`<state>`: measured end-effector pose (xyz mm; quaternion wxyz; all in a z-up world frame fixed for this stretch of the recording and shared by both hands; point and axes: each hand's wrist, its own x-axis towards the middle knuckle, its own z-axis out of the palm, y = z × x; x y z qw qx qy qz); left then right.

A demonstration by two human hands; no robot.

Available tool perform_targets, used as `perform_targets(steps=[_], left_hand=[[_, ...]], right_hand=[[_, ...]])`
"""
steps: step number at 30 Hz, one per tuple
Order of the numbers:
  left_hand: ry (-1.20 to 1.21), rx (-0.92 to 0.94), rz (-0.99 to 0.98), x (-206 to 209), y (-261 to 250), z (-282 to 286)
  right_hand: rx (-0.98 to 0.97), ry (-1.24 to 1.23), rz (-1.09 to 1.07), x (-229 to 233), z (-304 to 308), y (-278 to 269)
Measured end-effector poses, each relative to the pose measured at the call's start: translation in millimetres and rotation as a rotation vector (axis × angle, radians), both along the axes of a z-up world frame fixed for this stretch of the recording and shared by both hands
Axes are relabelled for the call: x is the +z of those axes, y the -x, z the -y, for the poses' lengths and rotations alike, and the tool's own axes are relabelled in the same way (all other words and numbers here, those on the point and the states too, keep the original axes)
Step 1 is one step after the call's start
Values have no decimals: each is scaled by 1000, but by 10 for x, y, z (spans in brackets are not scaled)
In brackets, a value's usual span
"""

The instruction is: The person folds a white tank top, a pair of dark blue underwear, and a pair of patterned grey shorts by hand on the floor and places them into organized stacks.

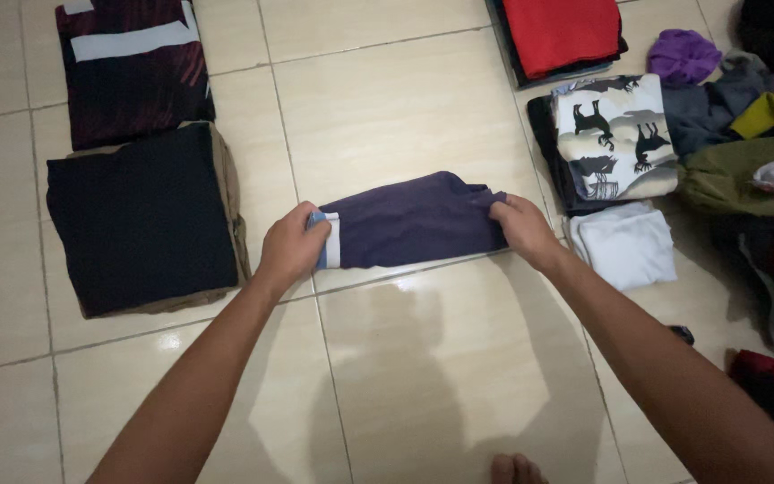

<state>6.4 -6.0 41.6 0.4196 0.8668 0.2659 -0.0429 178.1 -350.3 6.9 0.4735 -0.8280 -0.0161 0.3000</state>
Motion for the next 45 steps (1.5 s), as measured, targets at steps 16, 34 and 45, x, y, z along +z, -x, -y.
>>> perform_targets(steps=[16, 34, 45], left_hand=[[-40, -115, -117, -76, 49, -159], [-41, -11, 18, -11, 6, -103], [-12, -201, -283, 142, 16, -133]], right_hand=[[71, -69, 186, 82, 14, 35], [143, 223, 263, 42, 8, 43], [46, -67, 141, -61, 70, 31]])
